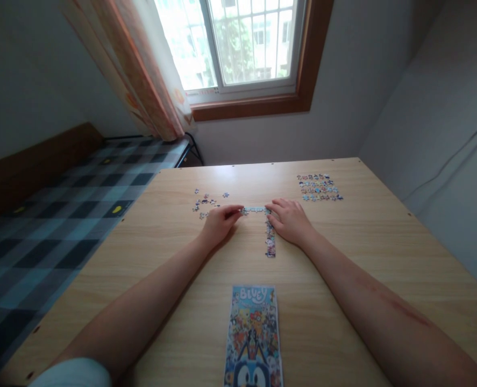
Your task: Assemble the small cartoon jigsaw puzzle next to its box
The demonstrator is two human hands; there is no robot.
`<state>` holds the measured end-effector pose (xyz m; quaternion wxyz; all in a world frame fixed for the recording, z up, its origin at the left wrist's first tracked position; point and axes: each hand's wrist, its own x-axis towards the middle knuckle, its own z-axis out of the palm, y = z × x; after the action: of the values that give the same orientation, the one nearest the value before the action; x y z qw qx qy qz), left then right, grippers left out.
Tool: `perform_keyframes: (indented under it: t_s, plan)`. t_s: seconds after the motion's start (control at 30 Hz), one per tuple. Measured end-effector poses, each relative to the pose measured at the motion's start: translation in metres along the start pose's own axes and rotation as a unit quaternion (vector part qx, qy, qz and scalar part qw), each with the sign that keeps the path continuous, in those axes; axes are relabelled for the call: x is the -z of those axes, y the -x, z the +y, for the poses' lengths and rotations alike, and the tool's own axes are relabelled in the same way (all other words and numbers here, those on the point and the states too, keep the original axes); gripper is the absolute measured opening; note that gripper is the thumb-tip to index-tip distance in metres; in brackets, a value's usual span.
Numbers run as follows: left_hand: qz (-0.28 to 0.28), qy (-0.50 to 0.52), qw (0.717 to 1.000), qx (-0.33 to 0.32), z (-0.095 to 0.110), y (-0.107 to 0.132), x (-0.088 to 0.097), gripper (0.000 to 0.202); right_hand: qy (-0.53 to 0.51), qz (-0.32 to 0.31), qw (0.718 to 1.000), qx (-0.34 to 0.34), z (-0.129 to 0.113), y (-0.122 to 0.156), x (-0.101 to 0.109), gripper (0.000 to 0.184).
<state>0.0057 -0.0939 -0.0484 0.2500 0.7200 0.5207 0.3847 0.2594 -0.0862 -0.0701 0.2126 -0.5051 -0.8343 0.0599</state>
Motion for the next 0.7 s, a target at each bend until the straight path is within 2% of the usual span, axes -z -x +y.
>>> perform_keyframes:
  t_s: [0.13,0.27,0.47,0.7]
  plan:
    - [0.023,-0.003,1.0,0.013,0.0026,0.0002,0.004,0.019,0.004,0.0,1.0,-0.003,-0.0017,-0.0005,-0.0009,0.041]
    - [0.038,-0.051,0.998,-0.006,0.0067,-0.0008,0.0074,0.016,0.001,-0.004,1.0,-0.004,-0.0044,-0.0008,0.0006,0.042]
    - [0.006,-0.152,0.988,-0.019,0.0054,0.0024,0.0088,0.017,0.001,-0.001,1.0,-0.009,-0.0068,-0.0012,-0.0001,0.042]
    - [-0.022,-0.212,0.977,-0.012,0.0058,0.0067,0.0088,0.019,-0.003,-0.004,1.0,-0.013,-0.01,-0.0022,0.0019,0.042]
